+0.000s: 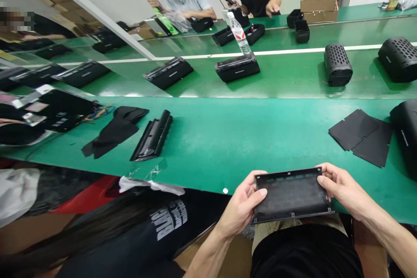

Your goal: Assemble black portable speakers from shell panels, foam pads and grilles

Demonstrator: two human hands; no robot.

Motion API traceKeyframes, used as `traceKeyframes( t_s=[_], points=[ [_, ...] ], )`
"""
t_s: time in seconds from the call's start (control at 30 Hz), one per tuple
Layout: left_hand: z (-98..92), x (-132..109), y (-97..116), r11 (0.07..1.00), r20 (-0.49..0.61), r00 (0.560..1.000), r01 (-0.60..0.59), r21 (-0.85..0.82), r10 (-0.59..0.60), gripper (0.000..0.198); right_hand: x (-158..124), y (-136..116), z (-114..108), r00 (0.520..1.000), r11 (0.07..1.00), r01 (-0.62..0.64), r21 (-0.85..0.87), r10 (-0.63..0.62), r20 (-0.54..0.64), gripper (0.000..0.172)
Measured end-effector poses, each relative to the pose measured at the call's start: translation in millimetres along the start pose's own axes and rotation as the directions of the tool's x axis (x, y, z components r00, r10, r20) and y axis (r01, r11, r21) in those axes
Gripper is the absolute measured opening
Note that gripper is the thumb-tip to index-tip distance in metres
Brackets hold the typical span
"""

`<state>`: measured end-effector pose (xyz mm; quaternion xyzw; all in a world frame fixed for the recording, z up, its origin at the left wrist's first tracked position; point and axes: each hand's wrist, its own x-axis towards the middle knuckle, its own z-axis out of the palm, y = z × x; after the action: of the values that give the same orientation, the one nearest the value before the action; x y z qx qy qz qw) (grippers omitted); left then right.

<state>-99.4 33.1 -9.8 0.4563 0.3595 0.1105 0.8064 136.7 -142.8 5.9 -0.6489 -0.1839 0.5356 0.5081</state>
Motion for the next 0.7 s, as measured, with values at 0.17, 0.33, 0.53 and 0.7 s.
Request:
traceKeyframes(
  t_s=[0.17, 0.33, 0.53, 0.7],
  points=[
    [0.1, -4.1, -3.9, 0.999, 0.021, 1.000, -0.018, -0.037, 0.019, 0.065, 1.8, 4.5, -1.8, 0.999, 1.000, 0.026, -0.007, -0.025, 0.027, 0.057],
    [1.4, -5.0, -5.4, 0.995, 0.008, 1.000, 0.019, -0.101, -0.018, 0.062, 0.5, 5.3, -1.6, 0.999, 0.999, 0.029, -0.016, -0.028, 0.042, 0.057],
    [3.5, -5.3, -7.0, 0.986, 0.035, 0.999, 0.025, -0.166, -0.019, 0.059, -1.3, 7.2, -1.1, 0.999, 1.000, 0.018, -0.009, -0.017, 0.035, 0.060],
    [3.0, -8.5, -10.7, 0.988, 0.054, 0.999, 0.014, -0.155, -0.006, 0.058, -3.1, 7.8, -3.5, 0.999, 1.000, 0.008, -0.013, -0.007, 0.039, 0.060]
  ],
)
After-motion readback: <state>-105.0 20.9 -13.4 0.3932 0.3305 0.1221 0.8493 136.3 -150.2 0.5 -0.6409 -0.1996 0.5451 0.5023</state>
